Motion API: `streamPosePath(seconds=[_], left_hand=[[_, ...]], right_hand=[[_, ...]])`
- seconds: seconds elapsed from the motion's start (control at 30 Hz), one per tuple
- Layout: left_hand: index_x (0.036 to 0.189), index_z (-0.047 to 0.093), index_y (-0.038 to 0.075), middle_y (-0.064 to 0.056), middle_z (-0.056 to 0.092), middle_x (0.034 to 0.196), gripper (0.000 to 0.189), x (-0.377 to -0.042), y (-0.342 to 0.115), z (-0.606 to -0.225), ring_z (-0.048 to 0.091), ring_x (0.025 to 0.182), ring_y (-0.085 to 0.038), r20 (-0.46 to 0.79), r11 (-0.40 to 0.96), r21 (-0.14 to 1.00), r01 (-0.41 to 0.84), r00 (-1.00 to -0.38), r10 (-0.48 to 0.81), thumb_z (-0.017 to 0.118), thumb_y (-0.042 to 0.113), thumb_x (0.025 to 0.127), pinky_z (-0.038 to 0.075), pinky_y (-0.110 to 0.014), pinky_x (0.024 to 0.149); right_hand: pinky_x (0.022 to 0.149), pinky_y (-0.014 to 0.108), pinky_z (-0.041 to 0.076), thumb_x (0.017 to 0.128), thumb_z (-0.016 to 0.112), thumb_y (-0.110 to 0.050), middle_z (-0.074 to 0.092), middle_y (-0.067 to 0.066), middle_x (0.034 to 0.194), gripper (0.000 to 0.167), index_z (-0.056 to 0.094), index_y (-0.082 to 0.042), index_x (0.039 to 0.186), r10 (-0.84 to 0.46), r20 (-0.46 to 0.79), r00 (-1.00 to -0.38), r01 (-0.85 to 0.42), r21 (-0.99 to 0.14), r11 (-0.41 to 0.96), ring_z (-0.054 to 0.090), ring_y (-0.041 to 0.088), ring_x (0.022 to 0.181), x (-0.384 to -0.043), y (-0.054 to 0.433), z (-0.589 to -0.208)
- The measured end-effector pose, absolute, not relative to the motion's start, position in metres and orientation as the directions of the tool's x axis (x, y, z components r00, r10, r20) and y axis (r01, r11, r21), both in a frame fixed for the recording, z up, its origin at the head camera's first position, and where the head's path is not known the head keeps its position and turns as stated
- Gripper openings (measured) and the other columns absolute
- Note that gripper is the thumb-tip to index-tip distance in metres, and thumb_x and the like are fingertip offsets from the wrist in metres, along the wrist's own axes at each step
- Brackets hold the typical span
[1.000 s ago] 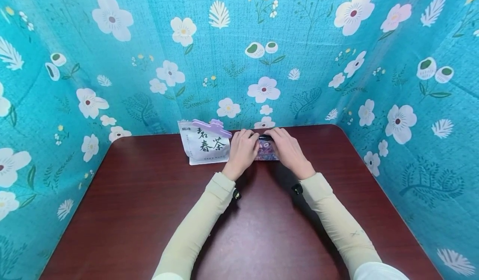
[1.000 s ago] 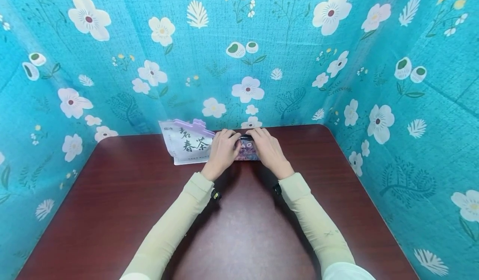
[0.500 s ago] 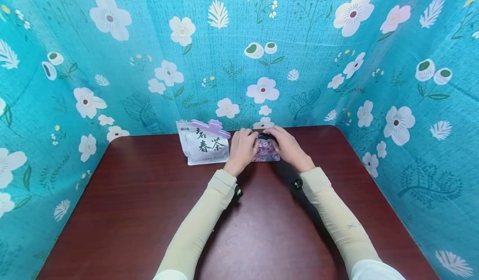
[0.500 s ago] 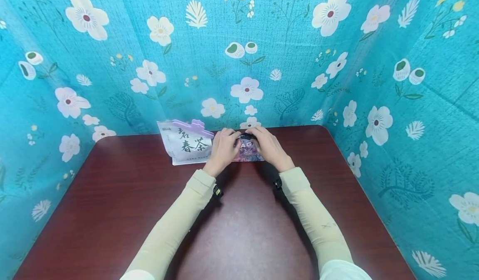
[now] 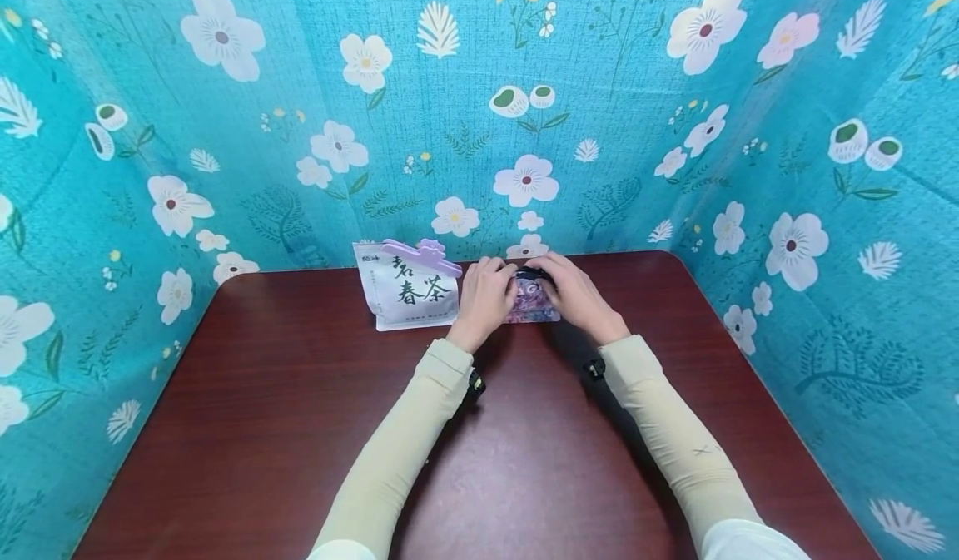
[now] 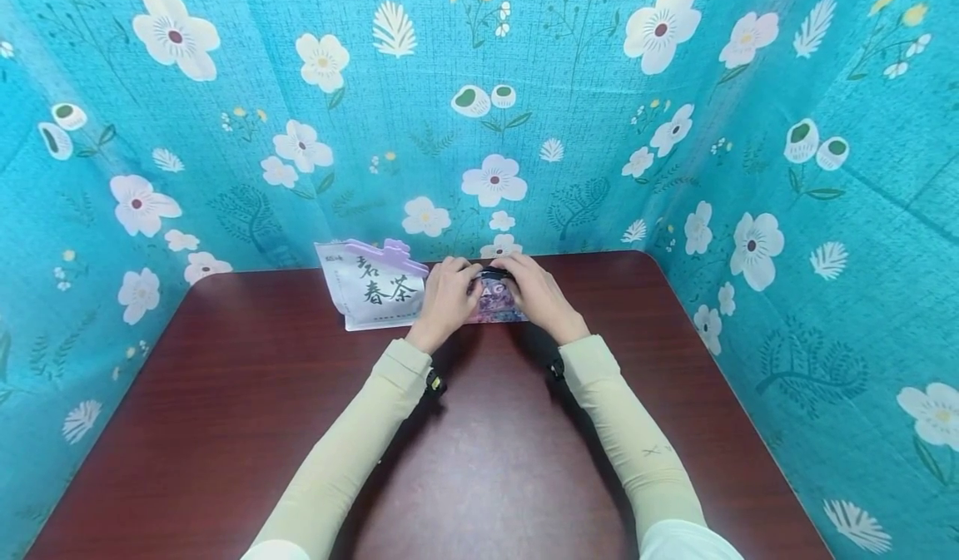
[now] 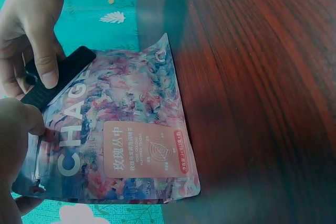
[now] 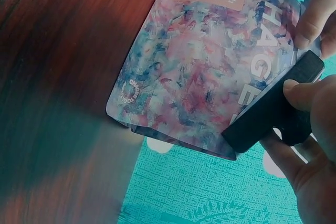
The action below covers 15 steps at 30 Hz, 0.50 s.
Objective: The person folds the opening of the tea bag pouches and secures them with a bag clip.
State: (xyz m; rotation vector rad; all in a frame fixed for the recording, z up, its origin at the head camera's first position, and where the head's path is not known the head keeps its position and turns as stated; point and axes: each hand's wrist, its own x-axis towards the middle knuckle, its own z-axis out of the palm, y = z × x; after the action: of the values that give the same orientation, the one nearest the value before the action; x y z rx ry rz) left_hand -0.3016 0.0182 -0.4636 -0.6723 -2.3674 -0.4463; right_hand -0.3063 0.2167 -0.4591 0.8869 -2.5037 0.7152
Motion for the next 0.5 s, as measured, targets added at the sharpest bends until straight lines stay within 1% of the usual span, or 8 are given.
streamPosePath(seconds=[0.1, 0.23, 0.37, 0.43, 0.5], left_hand=[[0.108, 0.078, 0.008, -0.006, 0.071, 0.096, 0.021, -0.302, 0.017, -0.464, 0.062, 0.088, -0.025, 0.646, 0.812, 0.147, 0.565, -0.677, 0.354, 0.073, 0.014, 0.089, 0.050, -0.039, 0.078], [0.112, 0.076, 0.007, -0.007, 0.071, 0.099, 0.023, -0.304, 0.014, -0.465, 0.062, 0.092, -0.026, 0.629, 0.800, 0.159, 0.578, -0.684, 0.370, 0.072, 0.014, 0.090, 0.049, -0.039, 0.082], [0.124, 0.071, 0.005, -0.010, 0.070, 0.108, 0.034, -0.303, 0.006, -0.464, 0.062, 0.103, -0.028, 0.635, 0.759, 0.177, 0.627, -0.662, 0.399, 0.071, 0.015, 0.091, 0.048, -0.042, 0.094], [0.131, 0.067, 0.003, -0.012, 0.069, 0.115, 0.041, -0.299, -0.001, -0.461, 0.060, 0.112, -0.029, 0.651, 0.728, 0.183, 0.661, -0.636, 0.414, 0.070, 0.016, 0.092, 0.046, -0.044, 0.102], [0.136, 0.063, 0.003, -0.015, 0.067, 0.123, 0.048, -0.293, -0.012, -0.456, 0.058, 0.121, -0.032, 0.685, 0.690, 0.188, 0.699, -0.597, 0.418, 0.071, 0.017, 0.091, 0.042, -0.046, 0.109]], right_hand=[[0.095, 0.047, 0.052, 0.094, 0.065, 0.005, 0.065, 0.012, 0.121, 0.034, 0.064, -0.006, 0.127, -0.468, 0.511, -0.721, -0.667, -0.329, 0.669, 0.062, 0.029, 0.114, -0.307, 0.216, -0.459], [0.097, 0.048, 0.051, 0.094, 0.065, 0.005, 0.065, 0.012, 0.122, 0.035, 0.064, -0.005, 0.127, -0.463, 0.514, -0.722, -0.665, -0.331, 0.669, 0.062, 0.029, 0.116, -0.310, 0.214, -0.461], [0.104, 0.050, 0.047, 0.094, 0.067, 0.000, 0.064, 0.015, 0.129, 0.041, 0.061, -0.003, 0.134, -0.447, 0.519, -0.729, -0.666, -0.385, 0.639, 0.059, 0.032, 0.123, -0.312, 0.214, -0.463], [0.109, 0.052, 0.042, 0.095, 0.069, -0.005, 0.060, 0.018, 0.137, 0.047, 0.056, -0.001, 0.140, -0.439, 0.516, -0.735, -0.666, -0.430, 0.610, 0.055, 0.035, 0.130, -0.310, 0.216, -0.463], [0.112, 0.055, 0.039, 0.097, 0.069, -0.012, 0.056, 0.021, 0.143, 0.054, 0.050, -0.001, 0.146, -0.423, 0.507, -0.751, -0.654, -0.482, 0.583, 0.051, 0.037, 0.135, -0.307, 0.220, -0.462]])
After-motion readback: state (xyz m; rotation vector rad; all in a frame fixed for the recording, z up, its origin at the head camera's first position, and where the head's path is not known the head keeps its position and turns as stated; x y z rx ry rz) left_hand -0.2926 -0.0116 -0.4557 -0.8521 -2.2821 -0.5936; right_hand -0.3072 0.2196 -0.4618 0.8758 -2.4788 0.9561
